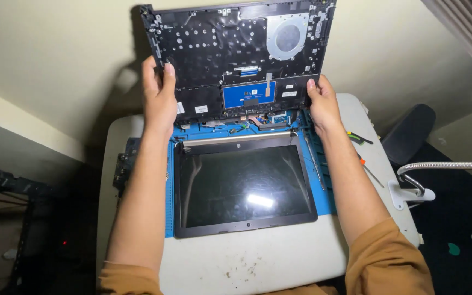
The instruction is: A person disassembles a laptop by removing the motherboard, internal components, and the screen bezel using tools.
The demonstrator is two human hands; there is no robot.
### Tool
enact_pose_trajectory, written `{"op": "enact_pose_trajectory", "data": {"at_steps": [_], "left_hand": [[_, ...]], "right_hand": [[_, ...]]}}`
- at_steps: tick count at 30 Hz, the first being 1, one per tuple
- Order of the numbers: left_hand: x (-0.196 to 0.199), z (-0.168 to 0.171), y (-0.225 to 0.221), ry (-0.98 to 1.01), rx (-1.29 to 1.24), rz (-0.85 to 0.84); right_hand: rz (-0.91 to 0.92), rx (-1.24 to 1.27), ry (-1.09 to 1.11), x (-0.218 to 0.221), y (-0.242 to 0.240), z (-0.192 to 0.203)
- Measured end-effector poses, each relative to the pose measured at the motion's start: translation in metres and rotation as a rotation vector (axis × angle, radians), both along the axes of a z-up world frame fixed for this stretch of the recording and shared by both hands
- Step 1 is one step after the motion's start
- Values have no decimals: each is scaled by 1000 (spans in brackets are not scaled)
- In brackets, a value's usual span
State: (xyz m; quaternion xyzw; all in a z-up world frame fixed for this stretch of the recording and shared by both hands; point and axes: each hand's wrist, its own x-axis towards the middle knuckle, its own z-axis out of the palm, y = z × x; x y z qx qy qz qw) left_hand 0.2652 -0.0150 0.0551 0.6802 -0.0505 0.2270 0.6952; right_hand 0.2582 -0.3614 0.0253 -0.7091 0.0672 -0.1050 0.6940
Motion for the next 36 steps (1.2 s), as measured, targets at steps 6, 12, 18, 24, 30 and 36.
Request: {"op": "enact_pose_trajectory", "data": {"at_steps": [6, 12, 18, 24, 30, 36], "left_hand": [[41, -20, -12, -49, -24, 208], [35, -16, -17, -150, 32, 241], [36, -25, -19, -231, 18, 251], [29, -31, -19, -223, -3, 283], [31, -38, -12, -241, -13, 331], [36, -45, -3, -259, -36, 363]], "right_hand": [[-182, -311, -101, 27, -13, -26], [-280, -738, -456, -20, 45, -10], [204, -1113, -220, -12, 63, -49], [189, -1423, -206, -13, 70, -58], [151, -1300, -237, -21, 71, -57], [158, -1308, -223, -27, 70, -51]]}}
